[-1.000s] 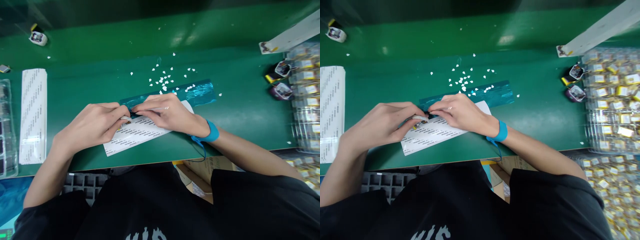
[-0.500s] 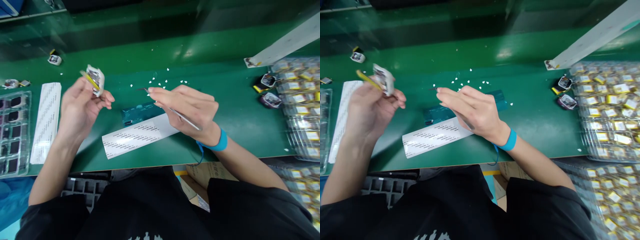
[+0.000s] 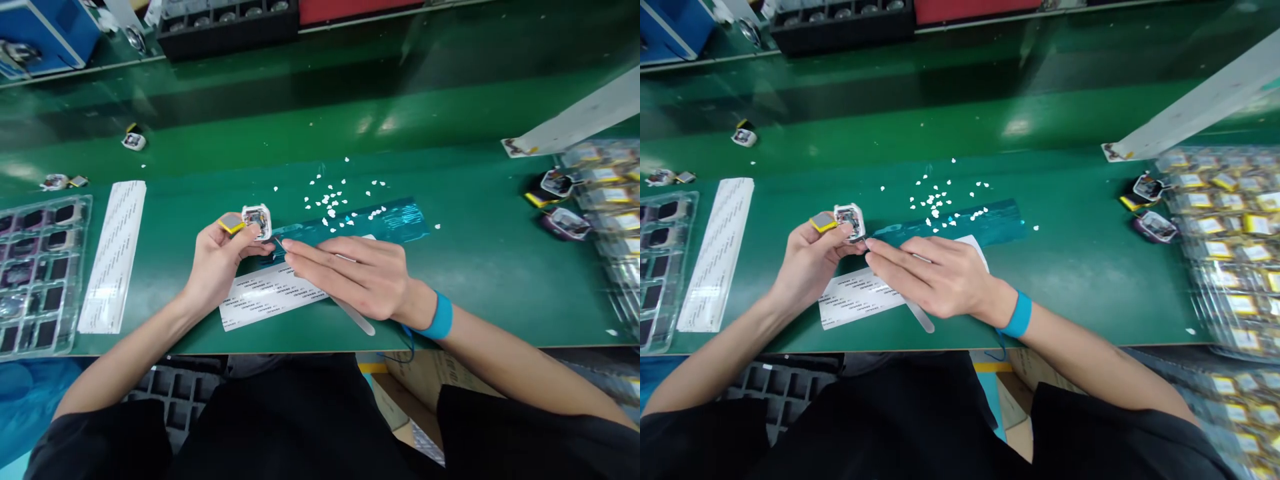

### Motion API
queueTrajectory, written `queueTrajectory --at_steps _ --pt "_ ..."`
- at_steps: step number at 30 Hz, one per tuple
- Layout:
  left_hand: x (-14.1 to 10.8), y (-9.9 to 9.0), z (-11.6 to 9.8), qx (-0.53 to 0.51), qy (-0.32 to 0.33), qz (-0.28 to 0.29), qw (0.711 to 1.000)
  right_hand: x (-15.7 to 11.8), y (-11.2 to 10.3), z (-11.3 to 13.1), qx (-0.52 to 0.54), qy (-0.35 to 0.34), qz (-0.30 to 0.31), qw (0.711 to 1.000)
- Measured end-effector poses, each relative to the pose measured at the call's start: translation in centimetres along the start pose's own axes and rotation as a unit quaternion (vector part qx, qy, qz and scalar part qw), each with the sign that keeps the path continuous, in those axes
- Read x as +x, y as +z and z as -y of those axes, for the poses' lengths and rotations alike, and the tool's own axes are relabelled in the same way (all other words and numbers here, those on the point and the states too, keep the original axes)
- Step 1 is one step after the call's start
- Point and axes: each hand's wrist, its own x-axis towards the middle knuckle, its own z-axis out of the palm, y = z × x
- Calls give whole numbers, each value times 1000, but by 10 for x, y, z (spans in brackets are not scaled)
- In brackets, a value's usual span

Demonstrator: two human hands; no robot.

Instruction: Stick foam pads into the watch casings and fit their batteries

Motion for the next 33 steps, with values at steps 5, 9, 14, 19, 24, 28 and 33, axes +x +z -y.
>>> queueTrajectory --at_steps 5,9,14,19,24,28,33 --pt "-6 2 2 -47 -33 -18 998 3 3 0 14 3 -6 1000" --pt "-11 4 3 -34 -17 -12 999 3 5 2 10 -5 2 1000" --pt "-14 2 4 -29 -9 0 1000 4 5 2 37 -16 3 999" --pt "-14 0 4 -17 -9 8 1000 3 2 4 58 -4 13 998" --pt "-14 1 5 -2 0 15 1000 1 4 6 81 5 9 997" --pt "-17 4 5 40 32 0 999 0 6 7 130 31 17 991" --pt "-19 6 3 102 57 -6 993 1 3 7 162 87 5 983"
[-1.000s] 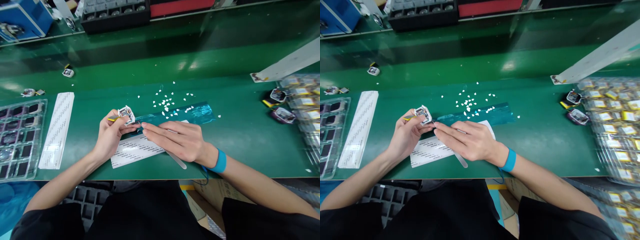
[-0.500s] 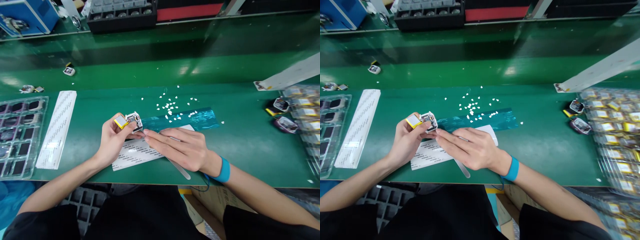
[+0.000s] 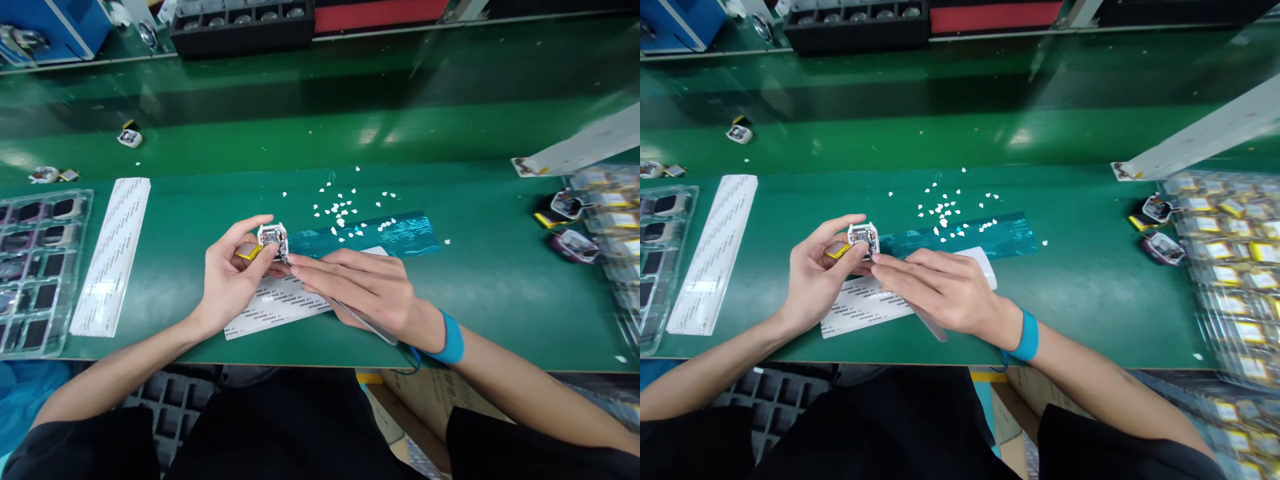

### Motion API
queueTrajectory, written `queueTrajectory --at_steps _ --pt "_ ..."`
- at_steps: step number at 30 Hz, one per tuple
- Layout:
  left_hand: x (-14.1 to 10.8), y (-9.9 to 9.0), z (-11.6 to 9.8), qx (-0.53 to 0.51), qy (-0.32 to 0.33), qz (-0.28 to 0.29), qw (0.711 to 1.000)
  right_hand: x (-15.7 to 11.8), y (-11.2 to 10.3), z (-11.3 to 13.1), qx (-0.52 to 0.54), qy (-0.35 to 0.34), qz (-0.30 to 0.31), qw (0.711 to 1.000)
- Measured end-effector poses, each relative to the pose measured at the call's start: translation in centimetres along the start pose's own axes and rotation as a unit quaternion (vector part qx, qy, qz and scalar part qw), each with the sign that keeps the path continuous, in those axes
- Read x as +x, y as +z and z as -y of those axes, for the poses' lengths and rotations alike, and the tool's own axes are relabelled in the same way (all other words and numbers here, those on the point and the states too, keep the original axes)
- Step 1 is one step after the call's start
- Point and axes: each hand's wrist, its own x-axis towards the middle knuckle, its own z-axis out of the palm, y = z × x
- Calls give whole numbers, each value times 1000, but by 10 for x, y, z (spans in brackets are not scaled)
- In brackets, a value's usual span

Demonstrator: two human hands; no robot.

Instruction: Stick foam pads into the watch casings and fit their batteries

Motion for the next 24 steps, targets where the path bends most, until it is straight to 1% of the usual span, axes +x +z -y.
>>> queueTrajectory --at_steps 4,8,9,11,12,14,16,18,20,22,24 --pt "-2 0 -2 6 5 1 1000 -1 -2 0 9 19 2 1000" --pt "0 -1 0 24 11 15 1000 -4 3 -4 30 22 9 999" --pt "4 -2 2 39 21 19 999 -4 3 -5 31 22 6 999" --pt "17 -10 7 102 72 9 992 -3 4 -6 20 18 0 1000" --pt "26 -16 11 149 107 -3 983 -3 3 -7 9 15 0 1000" --pt "45 -30 17 267 171 -38 948 -3 3 -8 -20 8 9 1000" --pt "60 -43 20 365 197 -53 908 -3 3 -10 -51 -7 11 999" --pt "66 -51 20 424 234 -84 871 -4 3 -11 -72 -23 2 997" --pt "64 -52 20 441 275 -103 848 -4 4 -12 -86 -34 -9 996" --pt "59 -49 20 443 292 -77 844 -4 3 -13 -97 -36 -1 995" --pt "57 -46 22 463 287 -29 838 -4 2 -15 -107 -40 8 993"
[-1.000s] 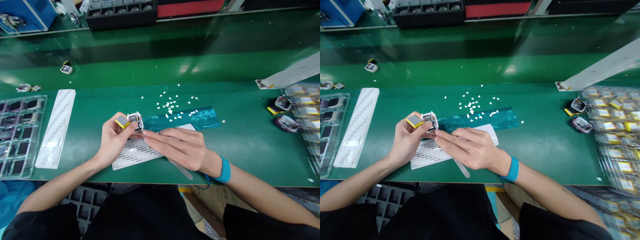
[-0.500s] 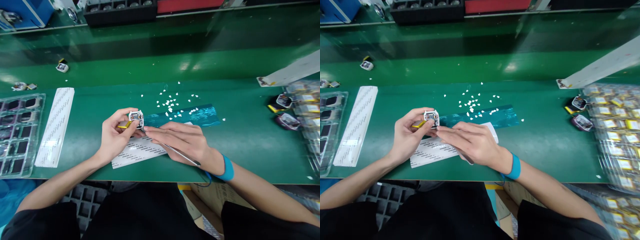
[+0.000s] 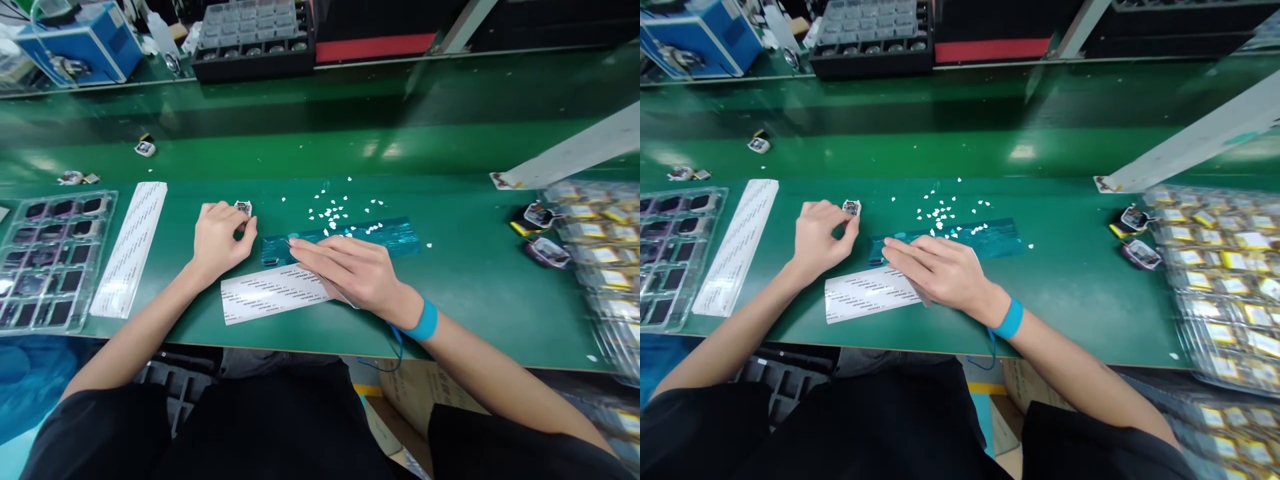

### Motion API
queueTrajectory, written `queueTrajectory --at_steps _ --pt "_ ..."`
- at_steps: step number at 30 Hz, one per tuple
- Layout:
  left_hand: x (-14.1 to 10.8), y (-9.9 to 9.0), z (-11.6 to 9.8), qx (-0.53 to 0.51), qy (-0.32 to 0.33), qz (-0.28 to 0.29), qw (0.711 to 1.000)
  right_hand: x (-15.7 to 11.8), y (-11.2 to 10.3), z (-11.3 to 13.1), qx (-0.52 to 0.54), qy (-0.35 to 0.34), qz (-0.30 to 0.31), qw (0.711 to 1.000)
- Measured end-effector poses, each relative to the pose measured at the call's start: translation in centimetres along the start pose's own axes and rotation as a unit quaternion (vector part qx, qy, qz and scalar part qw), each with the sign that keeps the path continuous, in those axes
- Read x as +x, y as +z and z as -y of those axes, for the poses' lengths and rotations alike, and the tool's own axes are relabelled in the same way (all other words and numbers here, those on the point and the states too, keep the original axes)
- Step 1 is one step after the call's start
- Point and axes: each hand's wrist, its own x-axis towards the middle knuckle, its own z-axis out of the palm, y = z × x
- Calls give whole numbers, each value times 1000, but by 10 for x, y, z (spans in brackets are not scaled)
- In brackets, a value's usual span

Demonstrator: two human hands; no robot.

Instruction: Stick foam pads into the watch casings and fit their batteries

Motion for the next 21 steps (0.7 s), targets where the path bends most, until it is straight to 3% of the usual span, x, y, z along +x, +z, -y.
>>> queueTrajectory --at_steps 4,6,10,13,21 --pt "2 2 3 78 25 20 996 0 2 -10 -19 15 -29 999" --pt "3 0 2 61 53 23 996 -1 4 -18 -41 55 -45 997" --pt "-2 -5 -10 -69 161 170 970 -5 7 -38 -77 149 -56 984" --pt "-6 -4 -17 -87 190 246 947 -9 6 -51 -89 222 -42 970" --pt "-6 -4 -12 -73 191 237 950 -22 9 -75 -91 331 67 937"
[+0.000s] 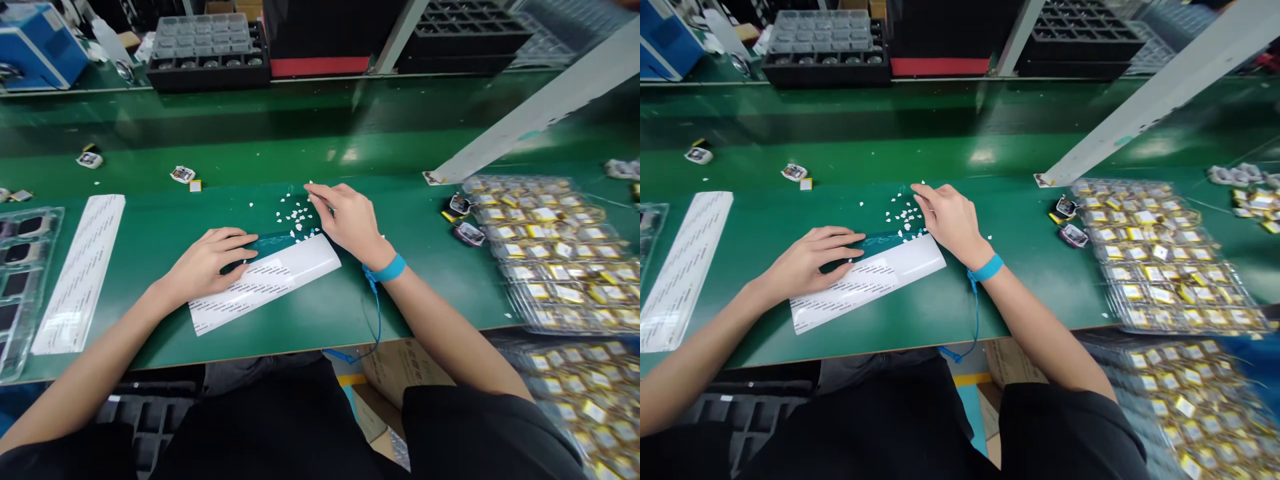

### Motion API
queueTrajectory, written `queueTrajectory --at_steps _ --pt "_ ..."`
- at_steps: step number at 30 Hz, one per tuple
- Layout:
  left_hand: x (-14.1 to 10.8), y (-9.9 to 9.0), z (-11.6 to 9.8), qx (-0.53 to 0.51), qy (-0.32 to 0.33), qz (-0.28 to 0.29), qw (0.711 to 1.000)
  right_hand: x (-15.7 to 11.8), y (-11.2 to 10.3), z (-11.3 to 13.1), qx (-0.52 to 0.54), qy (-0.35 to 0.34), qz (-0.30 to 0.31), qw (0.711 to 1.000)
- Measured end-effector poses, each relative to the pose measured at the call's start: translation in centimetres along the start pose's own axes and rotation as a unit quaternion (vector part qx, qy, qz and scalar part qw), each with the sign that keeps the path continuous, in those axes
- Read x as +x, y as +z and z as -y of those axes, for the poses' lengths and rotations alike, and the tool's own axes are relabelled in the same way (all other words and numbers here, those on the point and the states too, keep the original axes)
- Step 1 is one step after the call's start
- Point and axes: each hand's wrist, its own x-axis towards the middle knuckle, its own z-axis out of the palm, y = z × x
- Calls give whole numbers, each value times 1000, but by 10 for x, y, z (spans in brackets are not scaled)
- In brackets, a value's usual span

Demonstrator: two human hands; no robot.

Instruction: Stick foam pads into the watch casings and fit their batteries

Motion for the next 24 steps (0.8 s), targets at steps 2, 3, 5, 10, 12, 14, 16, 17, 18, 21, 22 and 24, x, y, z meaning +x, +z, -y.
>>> queueTrajectory --at_steps 2,3,5,10,12,14,16,17,18,21,22,24 --pt "-1 -2 -1 3 7 -1 1000 0 2 -1 -3 9 23 1000" --pt "-1 -2 -2 6 12 -7 1000 -1 2 -1 -2 10 29 1000" --pt "-1 -1 -4 14 30 -18 999 -1 2 1 6 6 30 999" --pt "-2 12 -19 34 132 17 990 -1 1 4 31 -7 13 999" --pt "-4 17 -24 39 167 36 984 -1 0 4 29 -17 16 999" --pt "-4 20 -25 31 155 14 987 1 -4 1 24 -23 16 999" --pt "-4 18 -20 28 82 -37 996 3 -11 -2 28 -17 -8 999" --pt "-3 16 -16 30 38 -58 997 4 -14 -4 35 -7 -30 999" --pt "-3 14 -12 35 -1 -68 997 5 -18 -5 46 4 -54 997" --pt "0 7 1 45 -56 -50 996 6 -21 -7 71 18 -92 993" --pt "0 6 4 46 -58 -43 996 5 -20 -7 69 13 -91 993" --pt "2 4 9 53 -65 -47 995 4 -14 -6 54 -8 -79 995"
